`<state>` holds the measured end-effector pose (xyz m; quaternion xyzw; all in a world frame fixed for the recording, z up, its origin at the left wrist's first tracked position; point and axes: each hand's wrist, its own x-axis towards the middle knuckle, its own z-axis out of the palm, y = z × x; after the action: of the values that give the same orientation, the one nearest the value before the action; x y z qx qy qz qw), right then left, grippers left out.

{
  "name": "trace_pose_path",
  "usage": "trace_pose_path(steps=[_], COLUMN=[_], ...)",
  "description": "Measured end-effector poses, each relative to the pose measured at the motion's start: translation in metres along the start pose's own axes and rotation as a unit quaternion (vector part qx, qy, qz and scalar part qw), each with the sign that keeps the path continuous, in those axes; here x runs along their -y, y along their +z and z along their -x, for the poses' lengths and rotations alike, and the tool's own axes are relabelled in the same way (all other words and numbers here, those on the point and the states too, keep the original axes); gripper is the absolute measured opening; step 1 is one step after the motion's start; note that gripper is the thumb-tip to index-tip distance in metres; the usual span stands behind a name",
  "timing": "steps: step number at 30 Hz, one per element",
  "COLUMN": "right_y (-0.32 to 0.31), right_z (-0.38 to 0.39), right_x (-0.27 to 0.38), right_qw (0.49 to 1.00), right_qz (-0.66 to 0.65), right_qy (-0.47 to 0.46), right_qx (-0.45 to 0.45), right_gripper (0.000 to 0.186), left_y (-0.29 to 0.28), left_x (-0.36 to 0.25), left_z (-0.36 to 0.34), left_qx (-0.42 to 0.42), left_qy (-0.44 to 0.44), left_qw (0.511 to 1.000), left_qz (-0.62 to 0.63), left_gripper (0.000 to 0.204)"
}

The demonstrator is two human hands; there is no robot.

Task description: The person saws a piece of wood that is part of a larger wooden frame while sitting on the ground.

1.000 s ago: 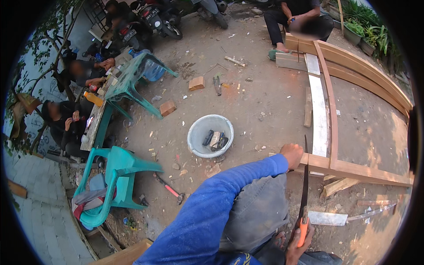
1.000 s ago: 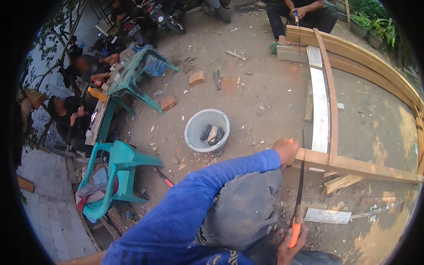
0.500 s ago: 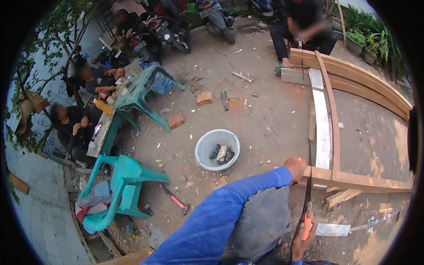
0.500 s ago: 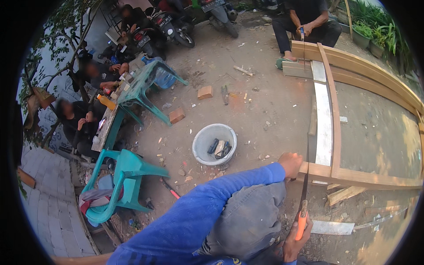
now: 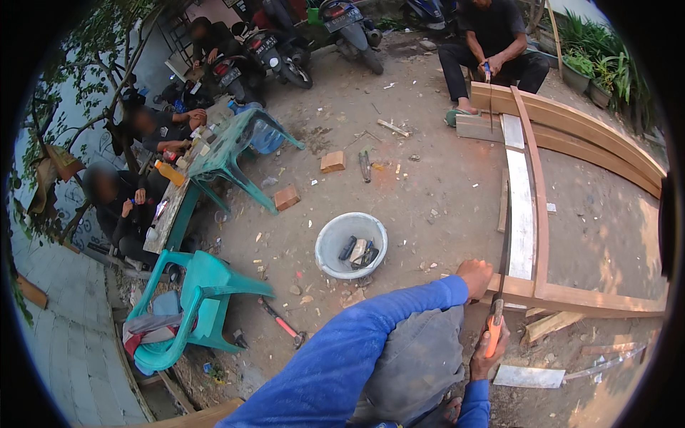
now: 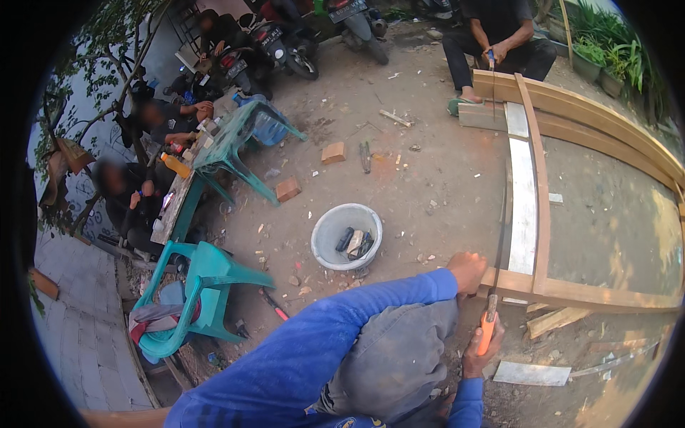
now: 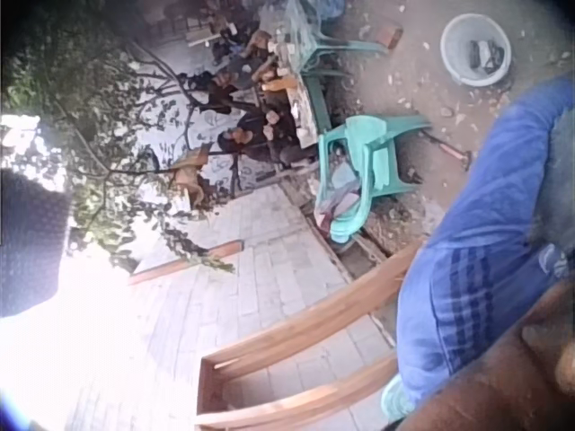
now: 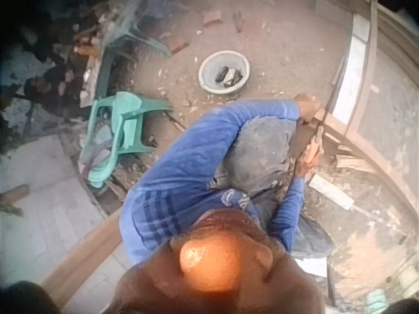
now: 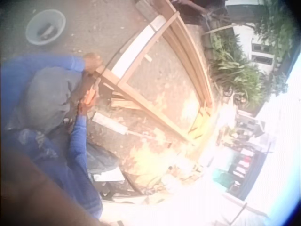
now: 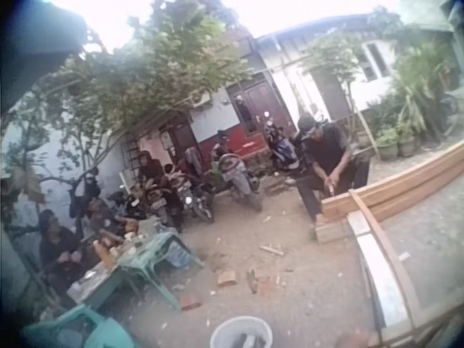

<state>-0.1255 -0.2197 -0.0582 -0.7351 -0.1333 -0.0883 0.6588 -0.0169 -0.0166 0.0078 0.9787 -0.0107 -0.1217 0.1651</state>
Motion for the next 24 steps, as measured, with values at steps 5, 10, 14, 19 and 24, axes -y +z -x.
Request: trace_pose_path(steps=[5,10,14,19,24], right_y=[-0.001,-0.073,-0.097,-0.018,-0.016], right_z=[-0.012,0.071,0.081,-0.037,-0.037], right_x=[0.054,0.152,0.223,0.127,0.125], right_qw=[0.995,0.984,0.970,0.987,0.973], right_qz=[0.023,0.097,0.195,0.119,0.078], right_qy=[0.094,0.138,0.115,0.085,0.193], right_qx=[0.031,0.053,0.094,0.063,0.102], right_gripper=[0.054,0.044,0.047,0.040,0.035], left_y=[-0.006,0.010,0.002,0.010,0.005], left_x=[0.004,0.012,0.003,-0.002,0.009], left_z=[0.001,-0.002,0.004,-0.008,0.008], left_qx=[0.012,-0.019,-0.021,-0.079,-0.079], left_qy=[0.003,0.018,0.020,0.035,0.024], left_qw=[1.000,1.000,1.000,0.996,0.996], left_qz=[-0.002,-0.004,-0.001,0.002,0.019], left_gripper=[0.042,0.034,0.032,0.025,0.020])
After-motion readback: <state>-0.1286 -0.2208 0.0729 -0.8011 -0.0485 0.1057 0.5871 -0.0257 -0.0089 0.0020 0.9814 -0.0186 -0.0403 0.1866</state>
